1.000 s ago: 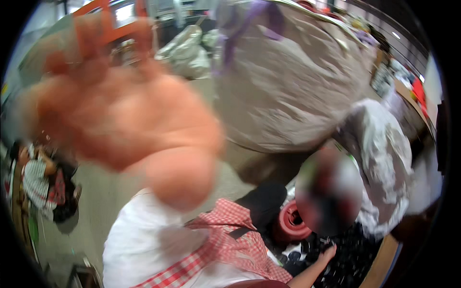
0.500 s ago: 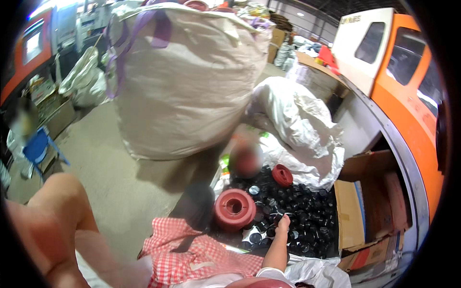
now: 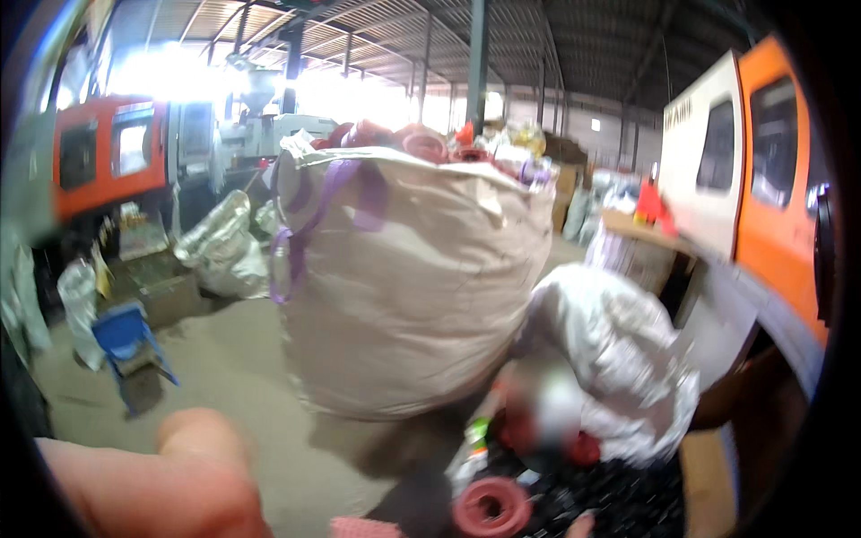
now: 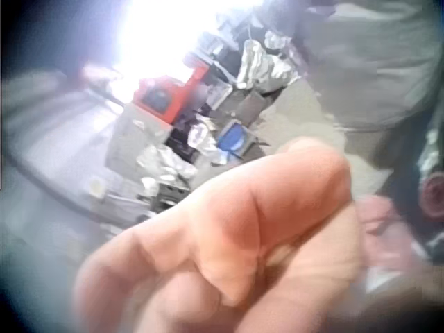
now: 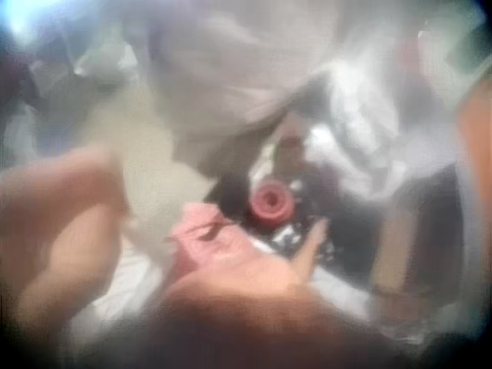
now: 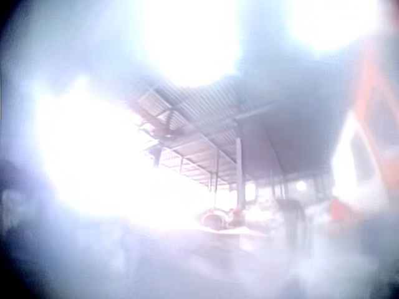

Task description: The person stacks red plastic industrial parts by hand while sitting on a production floor.

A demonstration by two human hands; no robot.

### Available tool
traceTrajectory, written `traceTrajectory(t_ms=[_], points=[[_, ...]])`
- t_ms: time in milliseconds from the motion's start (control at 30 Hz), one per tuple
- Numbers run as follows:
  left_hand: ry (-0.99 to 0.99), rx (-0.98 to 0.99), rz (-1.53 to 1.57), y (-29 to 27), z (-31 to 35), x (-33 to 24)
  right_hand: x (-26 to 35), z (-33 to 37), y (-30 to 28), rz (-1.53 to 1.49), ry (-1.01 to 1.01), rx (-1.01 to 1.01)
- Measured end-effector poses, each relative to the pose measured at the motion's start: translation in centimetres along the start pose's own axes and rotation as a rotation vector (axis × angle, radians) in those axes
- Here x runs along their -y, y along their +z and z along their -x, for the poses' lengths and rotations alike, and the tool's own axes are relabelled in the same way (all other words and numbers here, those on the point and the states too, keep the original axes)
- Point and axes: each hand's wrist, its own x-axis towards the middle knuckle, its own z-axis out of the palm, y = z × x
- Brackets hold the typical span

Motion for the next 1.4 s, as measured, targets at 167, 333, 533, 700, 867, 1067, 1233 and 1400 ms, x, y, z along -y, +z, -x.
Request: traceTrajectory(t_ms=[167,333,533,700,867,1067,1233,1400], points=[[0.024,0.097,-0.114,-0.8,-0.4,-2.2,5.1,0.4,6.4,-0.104,0.037,0.196],[-0.026,0.201,-0.244,-0.8,-1.8,-3.3,4.4,1.3,6.3,-0.068,0.015,0.245],[-0.541,0.451,-0.471,-5.2,-1.1,-6.7,4.0,-2.1,6.5,-0.097,-0.163,0.162],[-1.458,0.415,-0.395,-10.5,4.7,-10.3,17.9,7.4,0.0,-0.424,-0.687,-0.082],[-1.904,0.593,-0.184,-12.8,8.6,-15.5,42.5,27.1,-7.8,-0.912,-1.007,1.172],[-2.052,0.370,0.176,-10.6,10.2,-17.1,53.9,39.4,-10.8,-0.470,-1.611,1.307],[-2.078,0.116,0.302,-10.5,9.9,-17.4,53.9,40.5,-10.2,-0.512,-1.603,1.476],[-2.076,0.167,0.270,-11.3,10.8,-18.0,54.0,41.6,-10.8,-0.476,-1.475,1.582]])
